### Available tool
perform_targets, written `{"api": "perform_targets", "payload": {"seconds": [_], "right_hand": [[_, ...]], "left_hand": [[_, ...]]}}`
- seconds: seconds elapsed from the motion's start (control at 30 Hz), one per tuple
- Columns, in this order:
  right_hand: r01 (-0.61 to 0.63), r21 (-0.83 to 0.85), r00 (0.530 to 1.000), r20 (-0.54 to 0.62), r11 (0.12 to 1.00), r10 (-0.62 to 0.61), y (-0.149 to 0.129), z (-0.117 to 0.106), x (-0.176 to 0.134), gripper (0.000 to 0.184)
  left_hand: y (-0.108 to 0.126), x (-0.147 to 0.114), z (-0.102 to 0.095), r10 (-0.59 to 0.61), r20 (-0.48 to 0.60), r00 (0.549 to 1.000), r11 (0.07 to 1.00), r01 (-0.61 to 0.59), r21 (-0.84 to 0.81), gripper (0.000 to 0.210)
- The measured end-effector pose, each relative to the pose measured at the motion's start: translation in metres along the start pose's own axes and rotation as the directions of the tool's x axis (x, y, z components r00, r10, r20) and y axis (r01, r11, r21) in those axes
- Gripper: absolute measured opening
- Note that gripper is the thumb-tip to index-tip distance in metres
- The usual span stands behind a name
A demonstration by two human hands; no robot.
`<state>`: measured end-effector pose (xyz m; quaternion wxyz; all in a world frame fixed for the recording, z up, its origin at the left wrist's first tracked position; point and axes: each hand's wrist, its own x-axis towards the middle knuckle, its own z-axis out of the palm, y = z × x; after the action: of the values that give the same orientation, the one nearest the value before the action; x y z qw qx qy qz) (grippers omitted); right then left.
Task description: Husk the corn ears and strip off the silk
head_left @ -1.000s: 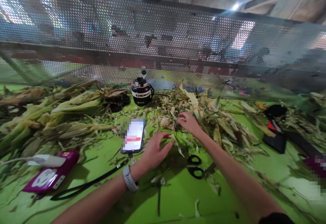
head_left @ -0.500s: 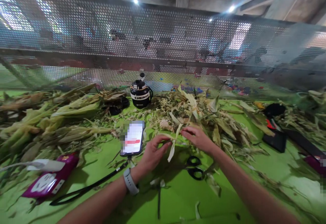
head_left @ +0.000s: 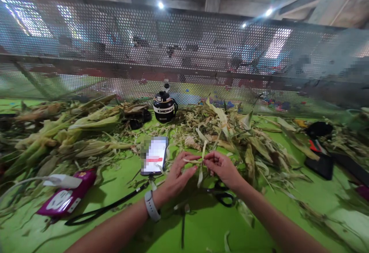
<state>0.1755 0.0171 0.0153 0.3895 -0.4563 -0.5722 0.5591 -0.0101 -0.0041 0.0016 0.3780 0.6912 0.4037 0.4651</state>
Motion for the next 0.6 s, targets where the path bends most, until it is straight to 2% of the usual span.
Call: {"api": "perform_targets", "payload": {"seconds": [0.13, 0.3, 0.37, 0.43, 0.5, 0.6], "right_hand": [[0.042, 0.015, 0.999, -0.005, 0.999, -0.042, 0.003, 0.0044, -0.0025, 0.038], [0.092, 0.071, 0.996, -0.002, 0.993, -0.092, 0.0025, 0.0063, -0.0034, 0.042], [0.107, 0.073, 0.994, -0.002, 0.992, -0.107, 0.0023, 0.0065, -0.0039, 0.041], [0.116, 0.07, 0.993, -0.016, 0.991, -0.115, 0.0026, 0.0068, -0.0049, 0.04], [0.119, 0.067, 0.992, -0.052, 0.991, -0.115, 0.0025, 0.0073, -0.0064, 0.039], [0.101, 0.06, 0.994, -0.044, 0.993, -0.099, 0.0007, 0.0081, -0.0091, 0.036]], "left_hand": [[-0.0024, 0.0036, 0.0066, -0.075, -0.04, 0.996, 0.997, 0.074, -0.01, 0.024], [-0.006, 0.0077, 0.0095, -0.086, -0.079, 0.993, 0.987, 0.075, -0.141, 0.027], [-0.003, 0.0059, 0.0082, -0.124, -0.04, 0.991, 0.974, 0.114, -0.193, 0.027], [0.0007, 0.003, 0.0072, -0.168, 0.046, 0.985, 0.96, 0.174, -0.217, 0.027], [0.003, 0.0011, 0.0072, -0.161, 0.108, 0.981, 0.96, 0.181, -0.212, 0.027], [0.0021, 0.0023, 0.0071, -0.164, 0.062, 0.985, 0.968, 0.173, -0.184, 0.026]]}}
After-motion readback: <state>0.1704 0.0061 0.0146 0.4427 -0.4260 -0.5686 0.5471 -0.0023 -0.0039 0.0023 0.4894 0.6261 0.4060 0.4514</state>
